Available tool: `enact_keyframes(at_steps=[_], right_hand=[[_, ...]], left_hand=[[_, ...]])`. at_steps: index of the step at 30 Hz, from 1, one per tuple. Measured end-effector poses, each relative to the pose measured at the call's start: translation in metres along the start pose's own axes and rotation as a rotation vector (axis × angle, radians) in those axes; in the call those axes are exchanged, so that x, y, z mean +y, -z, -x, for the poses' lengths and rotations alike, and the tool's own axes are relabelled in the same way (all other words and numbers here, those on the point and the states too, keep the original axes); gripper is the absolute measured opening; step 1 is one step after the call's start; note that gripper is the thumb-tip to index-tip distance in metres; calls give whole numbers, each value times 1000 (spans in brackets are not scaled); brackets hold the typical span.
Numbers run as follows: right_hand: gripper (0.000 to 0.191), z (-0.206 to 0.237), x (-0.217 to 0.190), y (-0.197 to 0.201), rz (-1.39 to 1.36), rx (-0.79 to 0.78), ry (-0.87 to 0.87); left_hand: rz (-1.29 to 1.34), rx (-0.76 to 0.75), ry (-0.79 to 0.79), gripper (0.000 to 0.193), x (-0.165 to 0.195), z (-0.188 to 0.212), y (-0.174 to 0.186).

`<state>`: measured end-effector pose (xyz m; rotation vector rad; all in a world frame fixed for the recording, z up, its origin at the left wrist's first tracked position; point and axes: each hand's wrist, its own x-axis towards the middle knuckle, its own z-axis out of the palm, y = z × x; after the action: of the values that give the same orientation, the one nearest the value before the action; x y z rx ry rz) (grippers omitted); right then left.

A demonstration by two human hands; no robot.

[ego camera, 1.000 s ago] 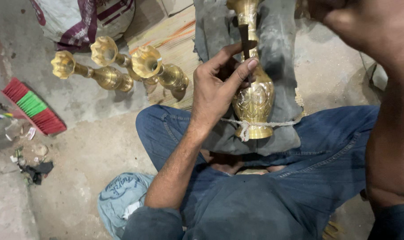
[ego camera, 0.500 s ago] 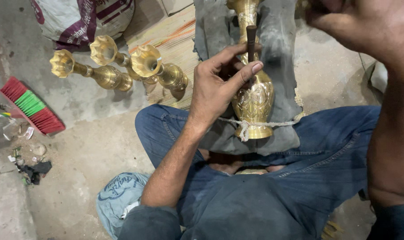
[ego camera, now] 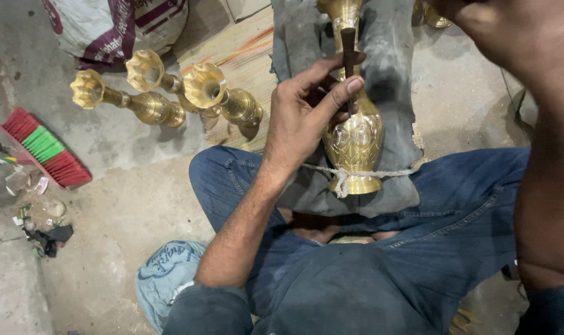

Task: The person sits cross-legged on the floor with a brass vase held upright on a pad on their lap, tied with rope. They hold a chisel against the vase's decorated surface and strike it with a wooden mallet, working the chisel around the vase to engrave the pattern, occasionally repositioning the vase and chisel.

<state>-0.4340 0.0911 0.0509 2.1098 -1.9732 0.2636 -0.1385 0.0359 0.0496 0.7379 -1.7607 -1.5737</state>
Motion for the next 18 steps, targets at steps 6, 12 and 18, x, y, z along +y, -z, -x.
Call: enact_keyframes(at_steps=[6,12,18], right_hand=[[19,0,-3,9,-214,-22,8],[17,-7,-19,30,-113,-85,-33],[16,5,-28,38,-67,13,-17]], left_hand=[[-56,13,-47,37,1,1,0],[-47,20,-6,37,1,-3,-1],[50,168,-9,39,3,11,-8]])
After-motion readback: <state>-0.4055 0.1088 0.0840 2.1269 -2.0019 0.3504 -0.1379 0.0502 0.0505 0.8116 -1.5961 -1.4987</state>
